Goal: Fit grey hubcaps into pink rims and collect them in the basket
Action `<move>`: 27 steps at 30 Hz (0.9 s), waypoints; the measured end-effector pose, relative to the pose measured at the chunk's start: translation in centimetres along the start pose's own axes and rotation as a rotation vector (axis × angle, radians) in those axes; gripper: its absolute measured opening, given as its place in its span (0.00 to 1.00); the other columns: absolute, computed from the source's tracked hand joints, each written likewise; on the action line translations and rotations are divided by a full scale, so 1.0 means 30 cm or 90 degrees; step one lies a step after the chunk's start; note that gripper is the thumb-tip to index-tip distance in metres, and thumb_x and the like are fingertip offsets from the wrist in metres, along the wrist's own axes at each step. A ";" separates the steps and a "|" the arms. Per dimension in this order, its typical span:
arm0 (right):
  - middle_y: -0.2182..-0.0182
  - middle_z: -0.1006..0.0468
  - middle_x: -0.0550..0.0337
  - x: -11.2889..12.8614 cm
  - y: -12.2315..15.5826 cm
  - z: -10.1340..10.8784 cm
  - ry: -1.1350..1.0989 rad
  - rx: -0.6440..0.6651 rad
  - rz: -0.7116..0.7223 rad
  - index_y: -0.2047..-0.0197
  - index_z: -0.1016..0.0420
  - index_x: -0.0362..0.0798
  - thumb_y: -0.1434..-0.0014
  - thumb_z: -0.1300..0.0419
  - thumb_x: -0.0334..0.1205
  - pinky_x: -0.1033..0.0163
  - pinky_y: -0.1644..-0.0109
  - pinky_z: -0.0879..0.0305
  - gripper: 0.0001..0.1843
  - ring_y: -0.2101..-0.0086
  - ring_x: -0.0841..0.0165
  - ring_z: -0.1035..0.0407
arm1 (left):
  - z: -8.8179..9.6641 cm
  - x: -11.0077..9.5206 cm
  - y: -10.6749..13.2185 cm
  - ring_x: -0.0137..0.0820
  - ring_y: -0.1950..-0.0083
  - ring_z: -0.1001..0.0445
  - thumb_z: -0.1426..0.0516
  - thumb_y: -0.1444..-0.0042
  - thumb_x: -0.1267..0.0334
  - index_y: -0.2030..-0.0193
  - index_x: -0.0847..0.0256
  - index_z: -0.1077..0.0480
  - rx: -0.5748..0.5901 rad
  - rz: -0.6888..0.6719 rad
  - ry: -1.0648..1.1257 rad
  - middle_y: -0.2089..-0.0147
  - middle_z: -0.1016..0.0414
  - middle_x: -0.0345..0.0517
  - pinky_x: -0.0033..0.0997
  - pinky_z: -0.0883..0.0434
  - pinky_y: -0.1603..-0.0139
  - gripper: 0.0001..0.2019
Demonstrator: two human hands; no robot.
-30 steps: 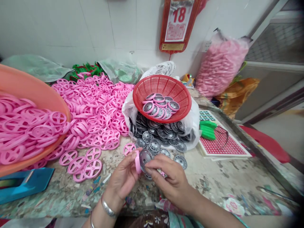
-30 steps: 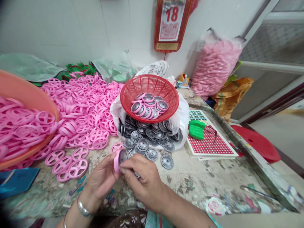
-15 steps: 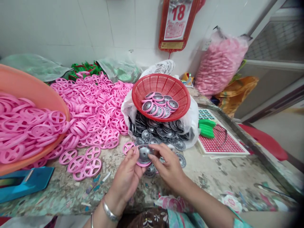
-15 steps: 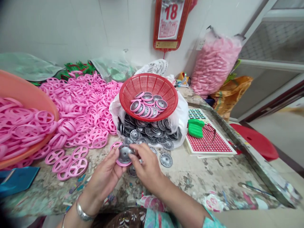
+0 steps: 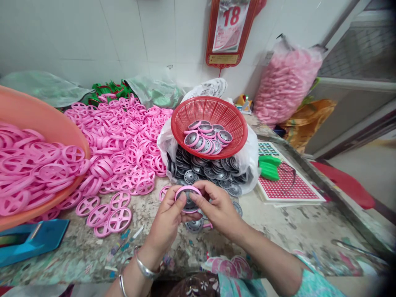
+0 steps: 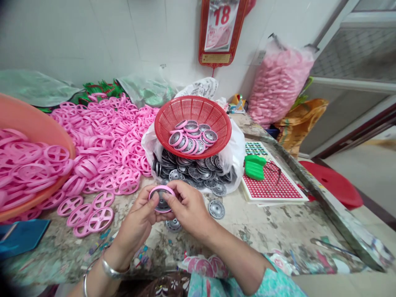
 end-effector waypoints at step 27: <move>0.56 0.26 0.45 -0.248 -0.078 0.029 0.635 0.174 -0.073 0.46 0.30 0.41 0.39 0.47 0.43 0.57 0.53 0.37 0.21 0.55 0.56 0.32 | 0.271 0.055 -0.123 0.44 0.51 0.33 0.43 0.47 0.53 0.42 0.61 0.34 -0.108 -0.204 -1.098 0.54 0.32 0.53 0.42 0.35 0.50 0.27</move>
Point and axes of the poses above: each hand's wrist, its own y-axis away from the middle knuckle, its own z-axis out of the back of the hand, x = y × z, the point moved 2 cm from there along -y, towards the middle knuckle
